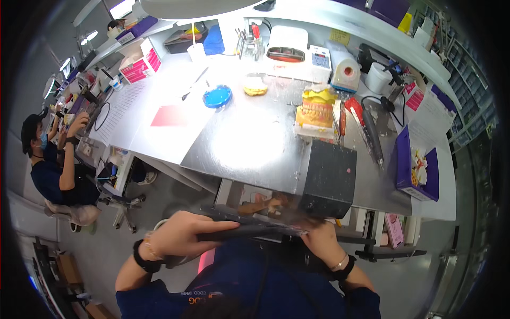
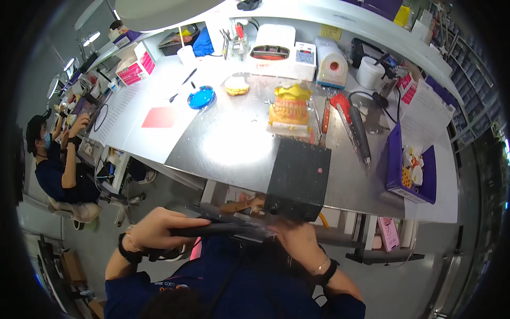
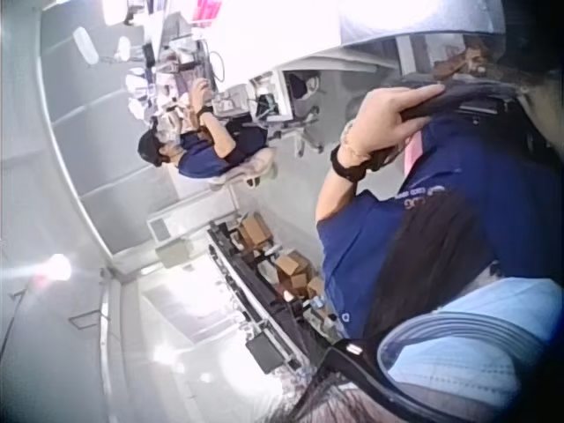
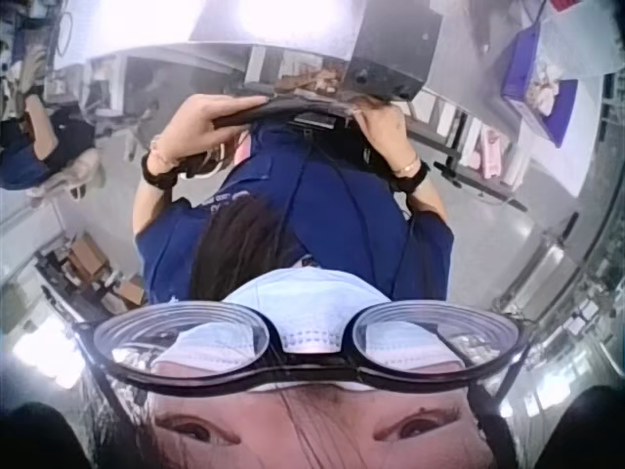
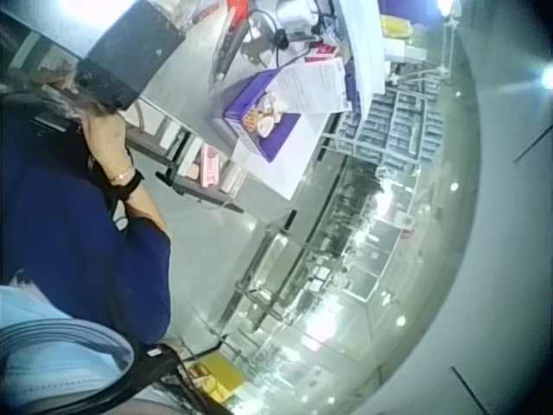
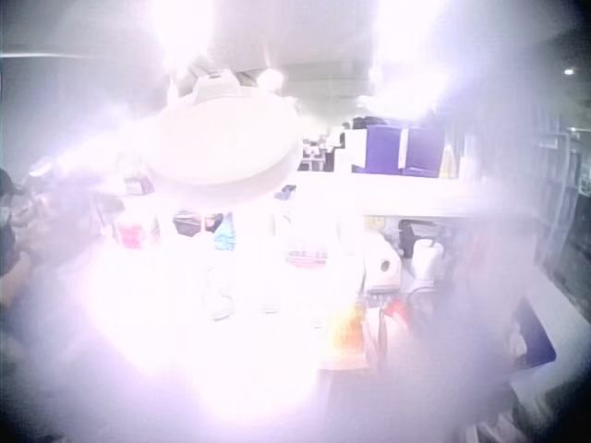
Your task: The person is using a spatula and heat to shape pink dental wax and apply it to a dental model to create a prosthetic denture.
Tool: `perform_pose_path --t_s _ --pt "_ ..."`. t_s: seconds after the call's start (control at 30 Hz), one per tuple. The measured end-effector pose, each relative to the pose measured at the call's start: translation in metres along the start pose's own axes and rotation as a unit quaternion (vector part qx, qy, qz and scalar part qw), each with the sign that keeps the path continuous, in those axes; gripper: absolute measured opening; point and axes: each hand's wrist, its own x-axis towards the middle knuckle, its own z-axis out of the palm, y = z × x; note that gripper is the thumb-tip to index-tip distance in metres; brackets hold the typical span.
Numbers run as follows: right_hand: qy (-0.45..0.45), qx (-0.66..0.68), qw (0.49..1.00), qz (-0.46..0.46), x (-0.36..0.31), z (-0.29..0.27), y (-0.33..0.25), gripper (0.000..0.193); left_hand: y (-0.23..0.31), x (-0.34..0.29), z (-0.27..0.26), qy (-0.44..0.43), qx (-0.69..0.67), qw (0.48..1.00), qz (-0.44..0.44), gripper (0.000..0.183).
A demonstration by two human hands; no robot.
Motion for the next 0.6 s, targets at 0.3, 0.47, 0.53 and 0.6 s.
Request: perform_pose_path --t_s 0.3,0.47,0.53,0.6 --pt "-0.001 -0.280 0.942 0.184 -0.026 -0.013 0.035 0.015 -0.032 -0.015 -0.115 0.517 0.197 0.828 -0.095 0.044" --pt "0.001 -0.267 0.934 0.236 -0.025 -0.041 0.042 0.016 -0.121 0.050 -0.216 0.508 0.289 0.784 -0.212 0.043" --pt "-0.004 -0.235 0.946 0.222 -0.016 -0.060 0.029 0.012 -0.148 0.088 -0.251 0.488 0.339 0.771 -0.228 0.045" --pt "-0.075 -0.152 0.944 0.283 -0.021 -0.079 0.021 0.011 -0.181 0.127 -0.283 0.485 0.398 0.745 -0.228 0.042"
